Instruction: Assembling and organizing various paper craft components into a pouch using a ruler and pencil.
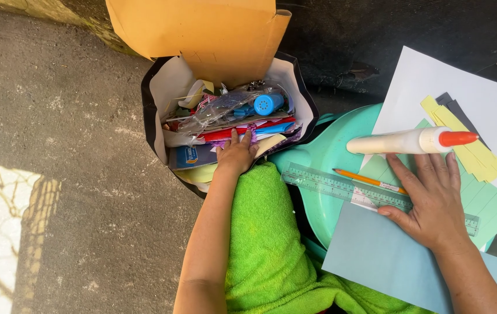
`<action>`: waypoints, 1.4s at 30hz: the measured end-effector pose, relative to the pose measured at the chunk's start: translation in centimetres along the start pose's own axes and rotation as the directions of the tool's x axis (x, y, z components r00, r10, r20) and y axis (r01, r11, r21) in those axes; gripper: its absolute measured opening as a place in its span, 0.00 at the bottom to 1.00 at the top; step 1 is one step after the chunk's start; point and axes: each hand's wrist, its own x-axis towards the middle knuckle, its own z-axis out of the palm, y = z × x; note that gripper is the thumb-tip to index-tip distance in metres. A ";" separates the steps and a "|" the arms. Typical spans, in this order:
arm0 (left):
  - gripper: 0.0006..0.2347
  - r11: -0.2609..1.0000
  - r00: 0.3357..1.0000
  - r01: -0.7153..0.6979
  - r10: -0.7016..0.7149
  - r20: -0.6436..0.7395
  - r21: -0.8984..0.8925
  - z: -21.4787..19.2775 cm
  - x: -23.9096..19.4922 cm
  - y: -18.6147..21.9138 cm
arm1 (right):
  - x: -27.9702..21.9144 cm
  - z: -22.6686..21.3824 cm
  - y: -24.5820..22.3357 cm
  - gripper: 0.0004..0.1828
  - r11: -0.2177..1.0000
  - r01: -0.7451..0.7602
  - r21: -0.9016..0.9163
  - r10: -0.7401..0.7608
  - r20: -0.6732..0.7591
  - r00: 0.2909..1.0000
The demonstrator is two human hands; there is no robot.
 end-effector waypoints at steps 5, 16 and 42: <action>0.33 1.000 0.999 0.016 -0.016 -0.049 -0.005 -0.1 0.2 0.0 | -0.2 0.1 0.4 0.52 1.000 -0.007 0.008 0.006 0.017 1.000; 0.11 0.985 0.924 0.028 -0.090 -0.371 -0.170 1.3 6.5 -3.2 | -0.2 0.3 0.5 0.52 1.000 -0.006 0.014 0.006 0.019 1.000; 0.45 0.968 0.866 0.090 0.040 -0.498 0.235 -0.8 8.0 -3.7 | -0.1 0.4 0.3 0.53 0.999 -0.019 0.036 0.019 0.002 1.000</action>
